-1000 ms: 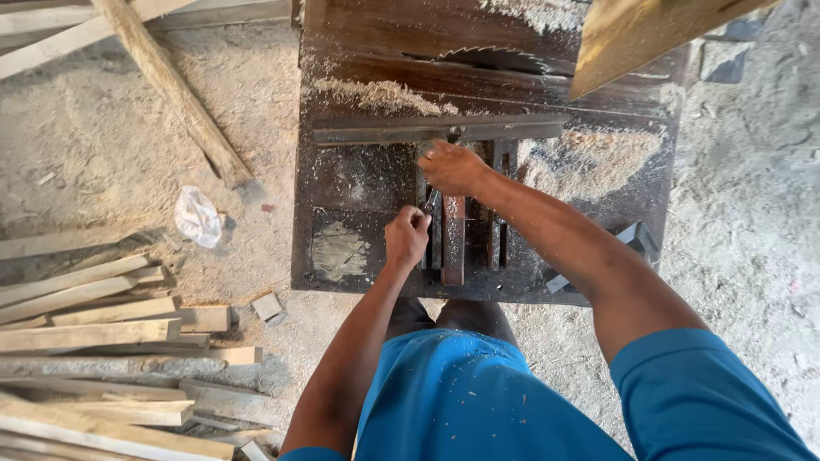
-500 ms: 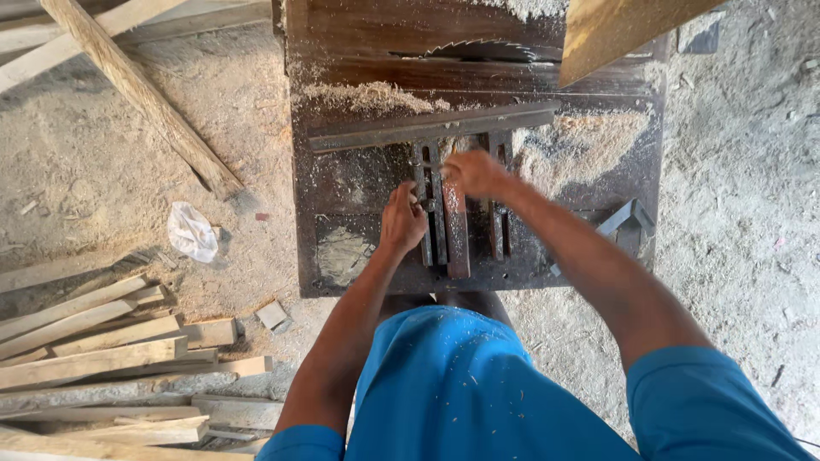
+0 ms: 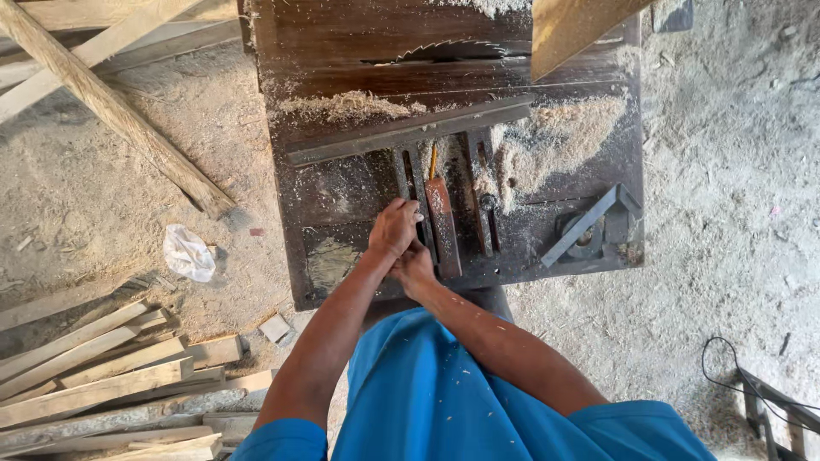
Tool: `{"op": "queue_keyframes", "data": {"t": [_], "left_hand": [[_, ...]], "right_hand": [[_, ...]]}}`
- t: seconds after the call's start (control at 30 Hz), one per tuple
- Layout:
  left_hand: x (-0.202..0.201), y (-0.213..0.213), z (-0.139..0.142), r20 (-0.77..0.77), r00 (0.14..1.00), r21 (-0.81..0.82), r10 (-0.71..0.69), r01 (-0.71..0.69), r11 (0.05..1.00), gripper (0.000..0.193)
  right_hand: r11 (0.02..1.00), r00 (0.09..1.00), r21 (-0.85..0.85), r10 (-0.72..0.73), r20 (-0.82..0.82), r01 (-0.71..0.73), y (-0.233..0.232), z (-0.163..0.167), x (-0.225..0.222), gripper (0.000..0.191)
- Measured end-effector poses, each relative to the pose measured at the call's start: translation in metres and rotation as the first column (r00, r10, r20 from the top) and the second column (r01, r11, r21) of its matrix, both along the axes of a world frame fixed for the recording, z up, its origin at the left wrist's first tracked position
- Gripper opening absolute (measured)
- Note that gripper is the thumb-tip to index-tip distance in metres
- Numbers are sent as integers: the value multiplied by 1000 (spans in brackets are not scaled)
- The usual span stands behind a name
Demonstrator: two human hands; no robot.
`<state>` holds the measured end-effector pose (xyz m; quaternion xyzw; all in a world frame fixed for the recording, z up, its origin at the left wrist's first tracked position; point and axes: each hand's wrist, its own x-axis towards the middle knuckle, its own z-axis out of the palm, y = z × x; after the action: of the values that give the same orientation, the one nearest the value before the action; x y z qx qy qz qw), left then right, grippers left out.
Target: The person carries a long wooden plank across the sawdust-covered workshop floor and positions it near a table saw. They then work at the saw table, moving and setting machine parts and clearing sawdust, before lifting the plank again and holding it upright.
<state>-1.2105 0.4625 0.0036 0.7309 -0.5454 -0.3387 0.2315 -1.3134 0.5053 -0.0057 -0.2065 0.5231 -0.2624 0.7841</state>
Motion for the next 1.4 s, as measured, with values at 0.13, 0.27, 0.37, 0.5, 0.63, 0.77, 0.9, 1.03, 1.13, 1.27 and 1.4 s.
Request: {"op": "queue_keyframes", "data": {"t": [0.13,0.27,0.37,0.5,0.63,0.77,0.9,1.03,1.13,1.27,1.4], "left_hand": [[6,-7,14,35,999,49,-21,19,999,24],[12,-16,15,97,984,133,-151,137,981,16],[8,-24,6,194,976,-91,-95,114,989,21],[-8,-33,3,274,889,285,-368,290,914,22],[-27,-39,14,332,900,284,-282,190,940,20],[-36,-40,30,99,920,471,379,-379,797,22],[-37,-26,34,104,940,371,324,-339,865,25],[-35,-8,24,131,925,97,356,-369,924,17],[-35,-3,10,95,947,43,306,-311,949,30],[-42,-8,-10,368,928,-34,58,-49,998,22],[-46,-13,-22,709,675,52,-205,240,969,22]], "right_hand": [[988,998,-142,-64,-17,60,0,16,25,37],[982,985,-156,-82,151,105,-8,34,31,44],[981,956,-128,-105,274,144,-14,39,35,31],[973,914,173,-207,348,155,-14,29,52,35],[993,956,110,-4,293,-30,-14,17,36,39],[599,532,5,715,-453,-801,-66,25,-38,46],[-293,-305,168,521,-798,-941,-184,33,-68,50],[-560,-276,119,205,-939,-820,-239,46,-41,38],[-294,-227,125,343,-912,-948,-241,66,-54,37],[175,-34,111,395,-918,-978,-216,77,-113,45],[301,51,32,265,-963,-953,-179,54,-145,35]]}}
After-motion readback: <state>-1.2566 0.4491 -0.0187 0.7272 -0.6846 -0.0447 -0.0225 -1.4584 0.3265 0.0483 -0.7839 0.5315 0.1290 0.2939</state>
